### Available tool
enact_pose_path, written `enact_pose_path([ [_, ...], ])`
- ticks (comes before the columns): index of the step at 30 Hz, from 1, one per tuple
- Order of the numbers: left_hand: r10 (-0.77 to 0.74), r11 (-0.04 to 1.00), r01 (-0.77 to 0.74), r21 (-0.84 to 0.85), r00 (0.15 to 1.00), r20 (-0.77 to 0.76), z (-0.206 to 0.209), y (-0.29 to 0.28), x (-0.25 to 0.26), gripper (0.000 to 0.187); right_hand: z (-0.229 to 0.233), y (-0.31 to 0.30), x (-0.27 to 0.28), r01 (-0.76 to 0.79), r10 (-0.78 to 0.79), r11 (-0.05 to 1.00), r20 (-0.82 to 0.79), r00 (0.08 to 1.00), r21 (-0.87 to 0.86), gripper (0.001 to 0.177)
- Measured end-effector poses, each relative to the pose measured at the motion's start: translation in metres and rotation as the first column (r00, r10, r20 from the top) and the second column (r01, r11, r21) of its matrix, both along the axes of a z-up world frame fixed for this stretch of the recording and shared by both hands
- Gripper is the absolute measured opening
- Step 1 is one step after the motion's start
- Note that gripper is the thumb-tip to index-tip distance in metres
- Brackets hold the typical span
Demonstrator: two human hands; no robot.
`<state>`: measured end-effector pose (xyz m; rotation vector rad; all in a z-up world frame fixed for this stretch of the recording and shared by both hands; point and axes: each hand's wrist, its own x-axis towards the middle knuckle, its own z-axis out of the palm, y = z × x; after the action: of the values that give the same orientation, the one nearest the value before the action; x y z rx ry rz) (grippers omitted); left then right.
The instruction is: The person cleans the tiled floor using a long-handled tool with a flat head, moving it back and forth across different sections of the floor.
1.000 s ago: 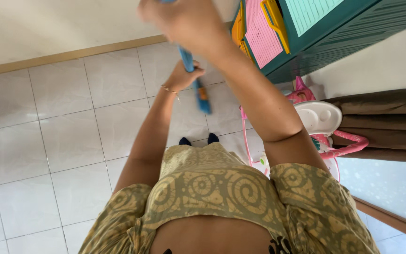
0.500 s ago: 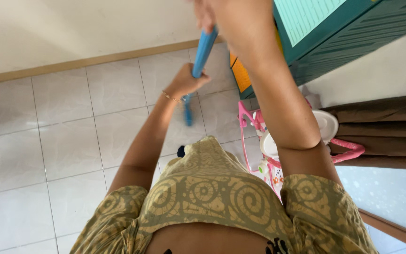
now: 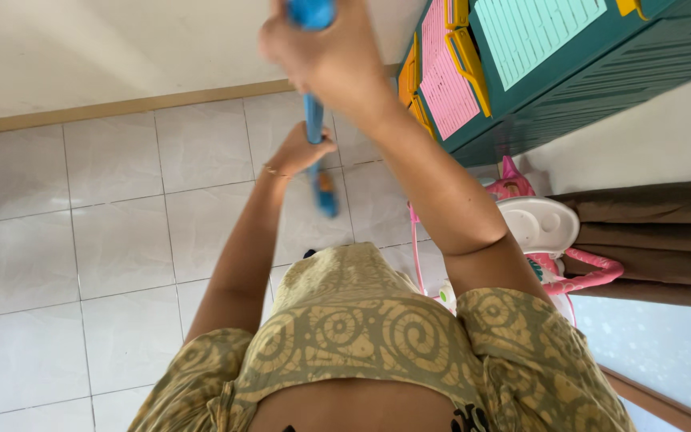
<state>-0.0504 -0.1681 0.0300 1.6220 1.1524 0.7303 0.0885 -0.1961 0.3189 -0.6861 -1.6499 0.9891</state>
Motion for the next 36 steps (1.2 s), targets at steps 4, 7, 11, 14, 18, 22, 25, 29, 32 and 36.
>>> enact_pose_path([
  [4,0.141,0.963,-0.189,-0.194,0.961,-0.24,0.013,-0.018,-0.065,0.018,-0.031,0.007,0.002,-0.152,0.071,0.963,-0.335,0.94,-0.222,0.018],
  [7,0.156,0.965,-0.205,-0.162,0.95,-0.272,0.008,-0.031,-0.066,0.02,-0.045,-0.003,0.002,-0.169,0.062,0.954,-0.389,0.919,-0.248,0.023],
  [11,0.152,0.982,-0.174,-0.079,0.962,-0.226,0.032,-0.017,-0.024,0.022,-0.002,-0.004,0.034,0.028,-0.097,0.978,-0.336,0.937,-0.205,0.024],
  [14,-0.032,0.999,0.033,-0.025,0.999,0.039,0.039,-0.007,0.022,0.022,0.024,-0.01,0.028,0.146,-0.167,0.97,-0.094,0.982,-0.192,0.023],
  [18,-0.12,0.987,0.097,0.128,0.976,0.182,0.004,0.001,0.07,0.019,0.008,-0.034,-0.022,0.094,-0.126,0.986,0.236,0.964,0.141,0.025],
  [22,-0.081,0.974,0.03,0.224,0.971,0.226,-0.038,-0.007,0.068,0.018,-0.026,-0.035,-0.05,0.047,-0.094,0.991,0.413,0.906,0.123,0.022],
  [25,-0.074,0.965,0.013,0.263,0.972,0.222,-0.032,-0.004,0.062,0.019,-0.033,-0.029,-0.046,0.022,-0.026,1.0,0.421,0.907,0.015,0.023],
  [29,-0.078,0.957,0.031,0.289,0.985,0.152,-0.021,0.003,0.04,0.021,-0.008,-0.002,-0.025,0.014,-0.034,0.993,0.166,0.986,0.118,0.023],
  [32,-0.031,0.993,0.032,-0.113,0.999,0.009,-0.008,-0.001,0.003,0.017,0.007,0.004,-0.005,-0.008,-0.009,0.953,-0.056,0.998,-0.302,0.023],
  [36,0.034,0.992,-0.043,-0.12,0.997,-0.075,0.008,-0.015,-0.046,0.02,-0.005,-0.005,-0.002,-0.11,0.079,0.985,-0.222,0.972,-0.13,0.017],
])
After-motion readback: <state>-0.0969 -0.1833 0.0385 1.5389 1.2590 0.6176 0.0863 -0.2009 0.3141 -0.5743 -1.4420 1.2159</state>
